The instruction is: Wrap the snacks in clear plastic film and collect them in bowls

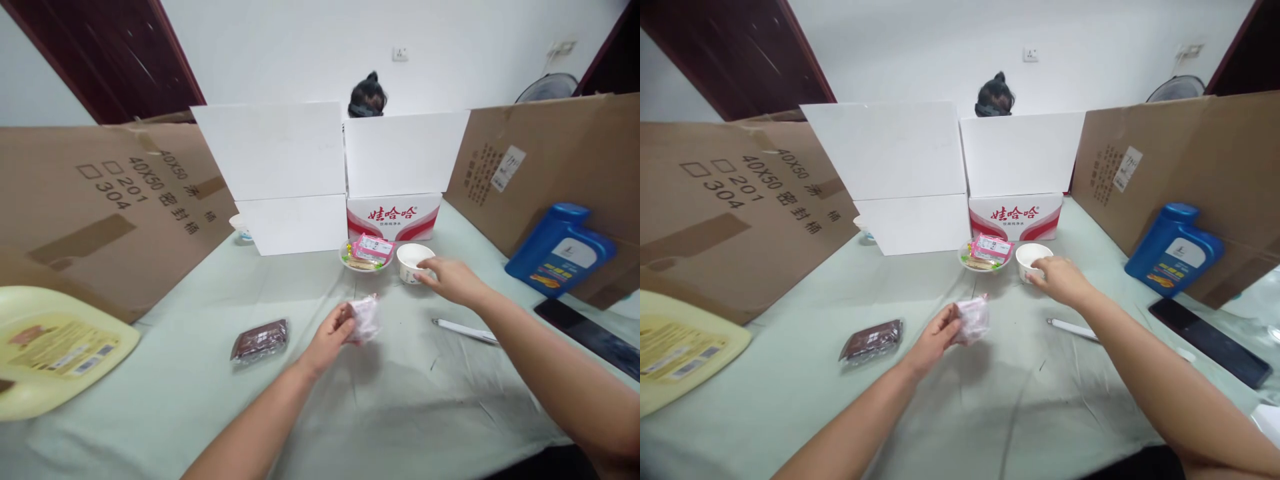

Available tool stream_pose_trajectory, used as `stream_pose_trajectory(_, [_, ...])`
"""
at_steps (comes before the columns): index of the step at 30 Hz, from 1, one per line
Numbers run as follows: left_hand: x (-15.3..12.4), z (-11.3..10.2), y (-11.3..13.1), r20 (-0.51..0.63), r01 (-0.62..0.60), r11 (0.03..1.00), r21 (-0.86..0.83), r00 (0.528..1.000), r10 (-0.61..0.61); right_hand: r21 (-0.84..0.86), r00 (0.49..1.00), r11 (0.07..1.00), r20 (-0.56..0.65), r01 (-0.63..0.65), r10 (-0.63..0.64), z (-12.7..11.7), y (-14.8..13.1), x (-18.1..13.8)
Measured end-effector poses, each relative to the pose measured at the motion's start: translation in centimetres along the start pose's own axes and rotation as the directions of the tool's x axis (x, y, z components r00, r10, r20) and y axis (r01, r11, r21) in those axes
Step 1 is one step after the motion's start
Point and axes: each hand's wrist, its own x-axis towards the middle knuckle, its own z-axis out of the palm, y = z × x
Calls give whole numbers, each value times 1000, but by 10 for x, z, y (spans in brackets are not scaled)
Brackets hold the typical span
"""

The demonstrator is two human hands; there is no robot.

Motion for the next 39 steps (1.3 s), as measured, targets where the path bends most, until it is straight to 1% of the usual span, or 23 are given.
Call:
stream_pose_trajectory(1, [-1,2,1,6,100,993,-56,995,-100,23,999,1000,37,-5,4,1,4,-14])
stream_pose_trajectory(2, [-2,4,3,9,182,983,-32,983,-182,30,996,999,90,-22,19,2,8,-28])
stream_pose_trajectory(3, [-2,6,4,-15,231,971,70,973,-230,23,988,999,146,-44,40,6,13,-39])
stream_pose_trajectory(4, [-3,6,4,-72,242,945,221,970,-232,0,977,997,201,-74,73,10,19,-49])
stream_pose_trajectory(6, [-4,5,5,-217,212,821,530,970,-111,-77,946,985,278,-154,169,20,28,-63])
stream_pose_trajectory(7, [-4,2,5,-268,199,750,630,963,-30,-110,930,976,300,-187,212,26,31,-68])
stream_pose_trajectory(9, [-3,-2,4,-306,190,673,715,950,57,-136,917,968,315,-211,245,37,34,-73])
stream_pose_trajectory(11, [-1,-5,1,-256,153,688,709,965,50,-123,938,980,292,-154,184,47,31,-75])
stream_pose_trajectory(14, [0,-1,-6,-132,65,780,622,991,23,-143,977,990,205,-23,52,59,18,-73])
stream_pose_trajectory(17, [-2,7,-9,-36,-9,841,541,999,34,-149,989,987,142,54,-32,69,4,-69])
stream_pose_trajectory(20, [-5,12,-9,35,-67,856,513,998,57,-55,990,990,62,132,-129,77,-10,-69])
stream_pose_trajectory(22, [-6,13,-8,50,-80,857,508,997,64,48,975,976,-74,214,-210,81,-22,-72])
stream_pose_trajectory(24, [-7,13,-6,53,-81,859,506,997,63,123,923,934,-240,335,-300,85,-40,-78])
stream_pose_trajectory(25, [-8,13,-5,59,-82,860,504,996,61,131,891,909,-293,396,-346,86,-48,-80])
stream_pose_trajectory(26, [-8,14,-4,69,-84,861,502,996,57,124,865,884,-308,450,-397,86,-56,-82])
stream_pose_trajectory(28, [-9,14,-2,87,-80,859,506,995,41,102,851,859,-239,501,-468,85,-63,-83])
stream_pose_trajectory(29, [-10,15,-1,94,-71,856,512,995,26,95,865,866,-178,490,-470,83,-61,-82])
stream_pose_trajectory(31, [-11,15,0,96,-43,844,535,995,-10,82,917,914,-64,398,-393,77,-44,-79])
stream_pose_trajectory(33, [-11,14,0,81,-31,820,572,997,-19,41,969,969,30,245,-246,72,-19,-76])
stream_pose_trajectory(35, [-9,14,-1,56,-67,776,627,998,40,-26,993,995,71,99,-97,69,2,-74])
stream_pose_trajectory(37, [-7,15,-2,53,-145,723,675,987,149,-18,999,999,-18,39,-39,71,8,-75])
stream_pose_trajectory(38, [-6,16,-2,70,-194,700,687,977,201,34,993,997,-96,68,-65,73,3,-75])
stream_pose_trajectory(39, [-5,18,-2,97,-244,684,688,964,247,106,977,984,-175,140,-120,76,-5,-77])
